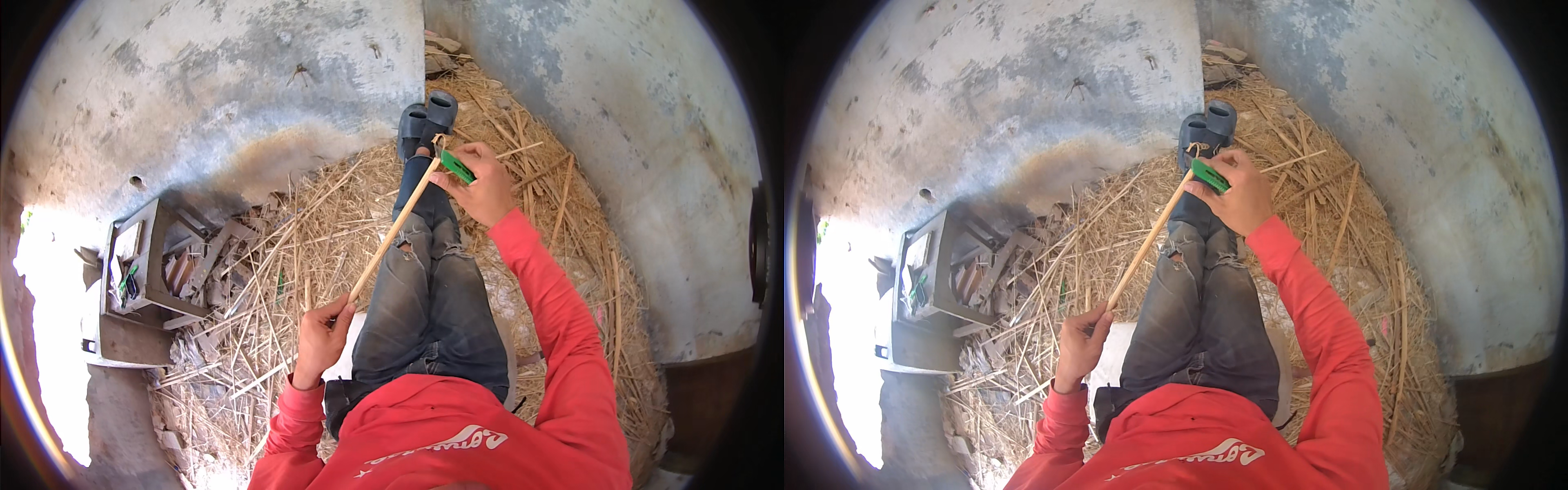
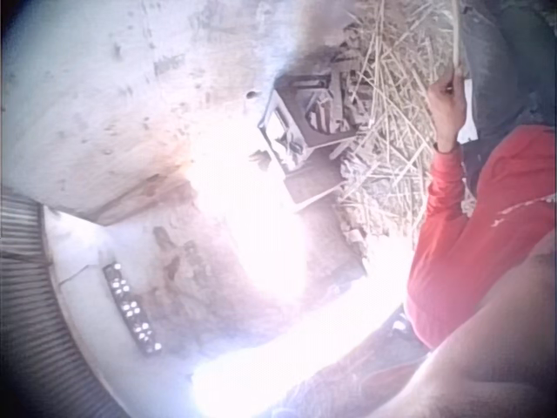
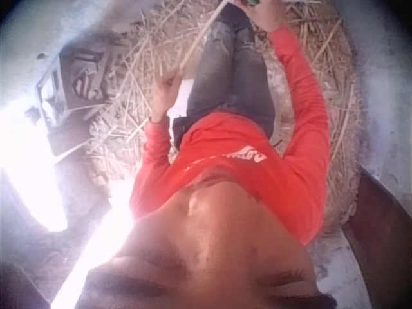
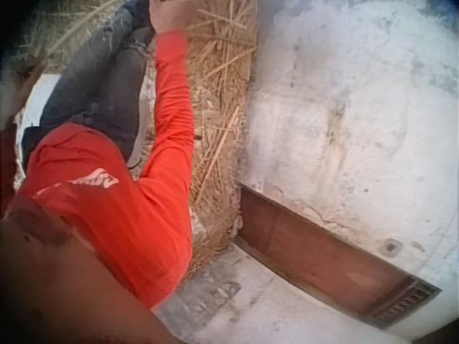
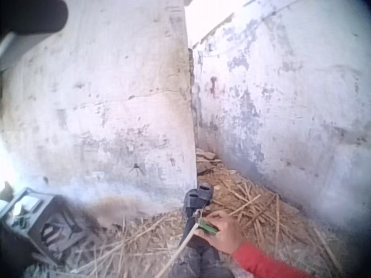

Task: The person peels layers from a thin piece of bamboo or wood using a small green tool, and later uses a larger blade to strike a thicker piece of wood.

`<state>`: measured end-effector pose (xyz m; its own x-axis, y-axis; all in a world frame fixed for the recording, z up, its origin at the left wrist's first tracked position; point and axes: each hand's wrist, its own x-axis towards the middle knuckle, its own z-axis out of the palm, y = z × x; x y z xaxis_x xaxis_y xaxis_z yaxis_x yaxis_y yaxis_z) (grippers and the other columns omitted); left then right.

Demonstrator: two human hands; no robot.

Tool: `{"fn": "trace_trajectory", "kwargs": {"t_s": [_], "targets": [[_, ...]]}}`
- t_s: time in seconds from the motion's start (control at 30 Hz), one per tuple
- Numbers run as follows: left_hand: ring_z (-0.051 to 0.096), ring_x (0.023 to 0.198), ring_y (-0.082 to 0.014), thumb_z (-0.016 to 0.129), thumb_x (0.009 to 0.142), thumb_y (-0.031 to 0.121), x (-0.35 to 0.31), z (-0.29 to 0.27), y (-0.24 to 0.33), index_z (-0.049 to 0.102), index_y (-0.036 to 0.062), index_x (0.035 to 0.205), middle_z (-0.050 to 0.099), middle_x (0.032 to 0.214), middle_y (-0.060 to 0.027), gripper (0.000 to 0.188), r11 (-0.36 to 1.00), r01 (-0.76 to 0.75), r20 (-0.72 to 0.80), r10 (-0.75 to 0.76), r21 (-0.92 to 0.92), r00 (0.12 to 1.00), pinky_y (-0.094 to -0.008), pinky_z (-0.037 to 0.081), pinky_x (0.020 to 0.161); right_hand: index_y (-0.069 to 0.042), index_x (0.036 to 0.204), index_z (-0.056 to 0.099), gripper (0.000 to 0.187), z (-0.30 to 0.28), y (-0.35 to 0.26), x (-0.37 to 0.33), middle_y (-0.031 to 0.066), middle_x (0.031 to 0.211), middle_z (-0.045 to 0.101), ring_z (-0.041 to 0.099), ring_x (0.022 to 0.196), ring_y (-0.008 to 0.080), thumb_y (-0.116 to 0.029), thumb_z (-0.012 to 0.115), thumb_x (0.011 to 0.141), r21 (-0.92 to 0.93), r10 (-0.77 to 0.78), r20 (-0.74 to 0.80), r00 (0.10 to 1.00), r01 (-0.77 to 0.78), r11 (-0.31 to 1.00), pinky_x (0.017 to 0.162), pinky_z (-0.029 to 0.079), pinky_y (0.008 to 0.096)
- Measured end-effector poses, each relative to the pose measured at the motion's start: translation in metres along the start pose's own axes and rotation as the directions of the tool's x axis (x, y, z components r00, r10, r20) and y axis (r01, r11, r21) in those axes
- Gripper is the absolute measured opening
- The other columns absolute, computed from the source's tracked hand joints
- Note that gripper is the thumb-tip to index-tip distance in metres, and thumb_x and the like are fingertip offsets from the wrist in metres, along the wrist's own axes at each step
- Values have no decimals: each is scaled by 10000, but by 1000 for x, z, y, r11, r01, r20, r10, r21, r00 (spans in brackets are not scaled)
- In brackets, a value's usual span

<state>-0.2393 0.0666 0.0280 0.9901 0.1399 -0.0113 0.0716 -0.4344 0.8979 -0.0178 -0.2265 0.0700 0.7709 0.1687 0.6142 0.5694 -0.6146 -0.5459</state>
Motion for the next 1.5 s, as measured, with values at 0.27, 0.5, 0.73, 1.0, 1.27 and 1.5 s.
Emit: {"fn": "trace_trajectory", "kwargs": {"t_s": [0.27,0.5,0.73,1.0,1.27,1.5], "targets": [[421,592,-42,734,982,160,-5,4,-6,731,-60,1190,579,643,-9,303,996,-80,-93,84,40,992,-262,361,509,-61,986,776,200,21,3,-1,98,915,745,725,778,310,-202,829,855,101,-125,-49,991,129,986,700,576,376],[450,596,-45,731,980,142,-7,7,-10,731,-70,1179,600,653,-33,291,992,-89,-79,97,93,992,-265,381,520,-22,916,747,68,33,9,-8,135,917,768,755,791,289,-26,764,850,203,94,-92,991,-74,976,671,559,372],[468,543,-94,719,972,100,-1,6,10,731,-66,1162,590,631,-111,252,976,-163,-100,178,145,979,-299,390,503,42,845,718,59,29,-9,8,107,821,766,725,733,189,11,738,892,502,371,-132,919,-260,825,692,556,330],[521,499,-160,706,970,67,18,1,33,725,-66,1149,603,640,-171,224,928,-313,-105,339,204,935,-331,410,495,44,840,717,86,54,2,40,159,891,761,713,798,197,19,708,922,814,695,-204,689,-275,512,735,559,361],[505,618,-39,706,995,116,-27,-34,-39,689,-100,1242,645,685,-35,329,999,29,-186,-33,-23,982,-264,412,526,2,1102,739,487,-58,111,81,108,953,775,570,594,108,-464,730,962,514,711,-492,502,-492,703,536,477,277],[413,603,-33,700,1012,159,-11,-7,-24,704,-66,1241,559,664,17,321,997,3,-68,-8,-72,998,-255,332,511,26,964,788,439,3,-1,26,129,963,788,736,954,217,-411,786,921,440,491,137,860,-497,748,960,530,383]]}}
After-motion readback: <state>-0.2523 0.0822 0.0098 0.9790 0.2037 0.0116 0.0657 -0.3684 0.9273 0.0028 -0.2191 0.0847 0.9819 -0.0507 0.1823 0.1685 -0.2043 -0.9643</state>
